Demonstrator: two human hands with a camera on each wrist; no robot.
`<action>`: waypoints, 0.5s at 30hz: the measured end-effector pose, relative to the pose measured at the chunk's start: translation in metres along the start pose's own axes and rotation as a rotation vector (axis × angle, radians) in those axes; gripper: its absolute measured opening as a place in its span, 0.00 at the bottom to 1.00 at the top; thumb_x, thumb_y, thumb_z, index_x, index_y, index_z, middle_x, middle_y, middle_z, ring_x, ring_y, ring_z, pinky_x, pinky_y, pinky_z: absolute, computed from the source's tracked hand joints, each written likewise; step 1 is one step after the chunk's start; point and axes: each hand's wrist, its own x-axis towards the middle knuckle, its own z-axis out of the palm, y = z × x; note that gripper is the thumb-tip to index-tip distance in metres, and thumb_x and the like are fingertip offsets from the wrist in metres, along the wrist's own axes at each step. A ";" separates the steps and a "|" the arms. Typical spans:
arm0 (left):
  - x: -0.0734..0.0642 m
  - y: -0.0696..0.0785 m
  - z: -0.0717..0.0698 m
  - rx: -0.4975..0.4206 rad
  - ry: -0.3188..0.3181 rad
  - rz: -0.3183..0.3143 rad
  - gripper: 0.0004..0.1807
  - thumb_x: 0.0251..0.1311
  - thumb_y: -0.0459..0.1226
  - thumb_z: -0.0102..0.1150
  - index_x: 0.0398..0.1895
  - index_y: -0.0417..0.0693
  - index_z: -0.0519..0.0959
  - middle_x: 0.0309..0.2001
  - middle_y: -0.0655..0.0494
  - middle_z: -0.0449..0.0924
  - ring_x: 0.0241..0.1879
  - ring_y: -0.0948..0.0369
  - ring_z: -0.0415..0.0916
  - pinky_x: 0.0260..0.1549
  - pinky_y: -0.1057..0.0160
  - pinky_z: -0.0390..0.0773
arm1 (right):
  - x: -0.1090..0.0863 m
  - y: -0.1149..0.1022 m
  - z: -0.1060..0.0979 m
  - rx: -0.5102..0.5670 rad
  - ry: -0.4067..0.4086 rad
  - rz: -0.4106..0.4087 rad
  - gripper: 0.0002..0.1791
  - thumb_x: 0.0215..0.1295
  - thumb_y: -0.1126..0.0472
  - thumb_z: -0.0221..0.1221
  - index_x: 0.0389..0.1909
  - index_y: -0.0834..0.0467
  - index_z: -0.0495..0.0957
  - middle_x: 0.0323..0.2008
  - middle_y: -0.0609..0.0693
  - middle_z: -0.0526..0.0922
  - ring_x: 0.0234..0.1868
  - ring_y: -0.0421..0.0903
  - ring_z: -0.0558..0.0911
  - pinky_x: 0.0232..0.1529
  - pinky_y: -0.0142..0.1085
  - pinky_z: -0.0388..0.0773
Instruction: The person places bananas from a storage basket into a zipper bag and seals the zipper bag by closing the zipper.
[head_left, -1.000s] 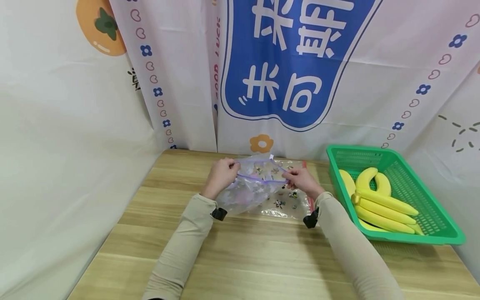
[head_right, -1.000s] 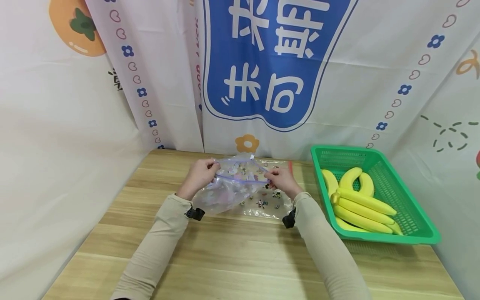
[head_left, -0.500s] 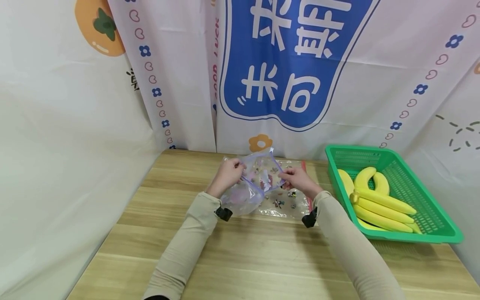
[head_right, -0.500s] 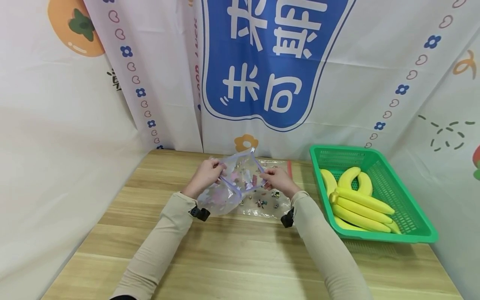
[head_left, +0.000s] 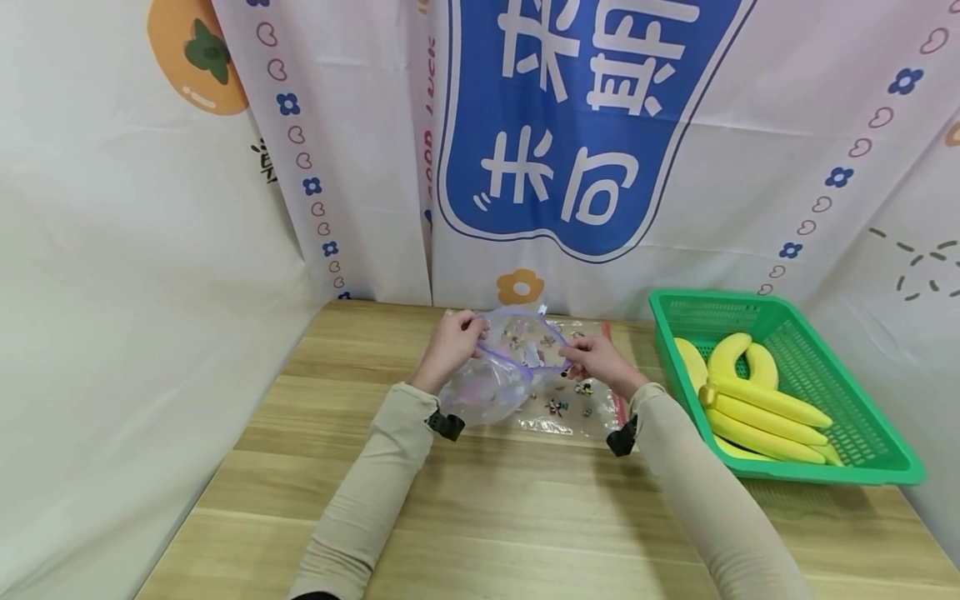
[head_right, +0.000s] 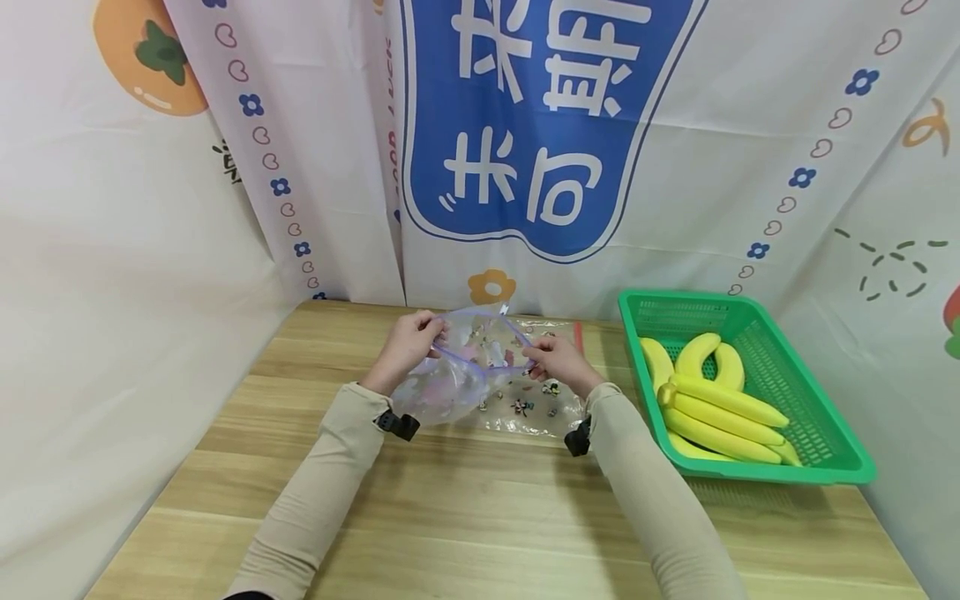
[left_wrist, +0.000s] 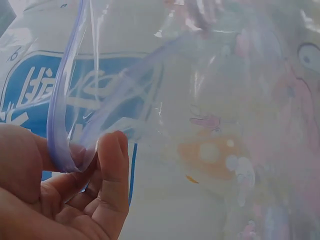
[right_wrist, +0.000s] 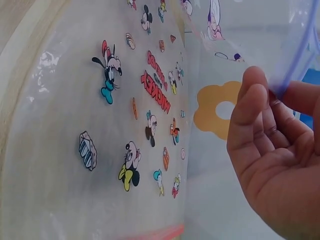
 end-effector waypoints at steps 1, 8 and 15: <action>0.001 0.000 -0.001 -0.023 0.003 -0.007 0.13 0.69 0.37 0.48 0.37 0.35 0.79 0.33 0.47 0.78 0.21 0.60 0.75 0.25 0.64 0.82 | 0.000 0.000 0.000 -0.004 -0.003 0.002 0.15 0.69 0.60 0.55 0.44 0.70 0.74 0.28 0.54 0.78 0.24 0.42 0.79 0.32 0.37 0.82; 0.002 -0.002 -0.004 -0.105 0.025 -0.019 0.12 0.69 0.35 0.47 0.36 0.34 0.78 0.34 0.43 0.79 0.21 0.60 0.76 0.24 0.65 0.82 | 0.001 0.002 -0.001 0.009 0.012 0.012 0.15 0.69 0.62 0.54 0.45 0.72 0.74 0.30 0.60 0.79 0.24 0.43 0.79 0.31 0.36 0.81; 0.000 -0.001 0.004 -0.073 -0.006 0.005 0.11 0.67 0.35 0.51 0.39 0.35 0.79 0.31 0.46 0.80 0.18 0.61 0.77 0.28 0.59 0.83 | 0.002 -0.001 0.001 0.017 0.003 -0.012 0.15 0.69 0.61 0.55 0.43 0.71 0.74 0.27 0.54 0.77 0.23 0.42 0.78 0.33 0.38 0.82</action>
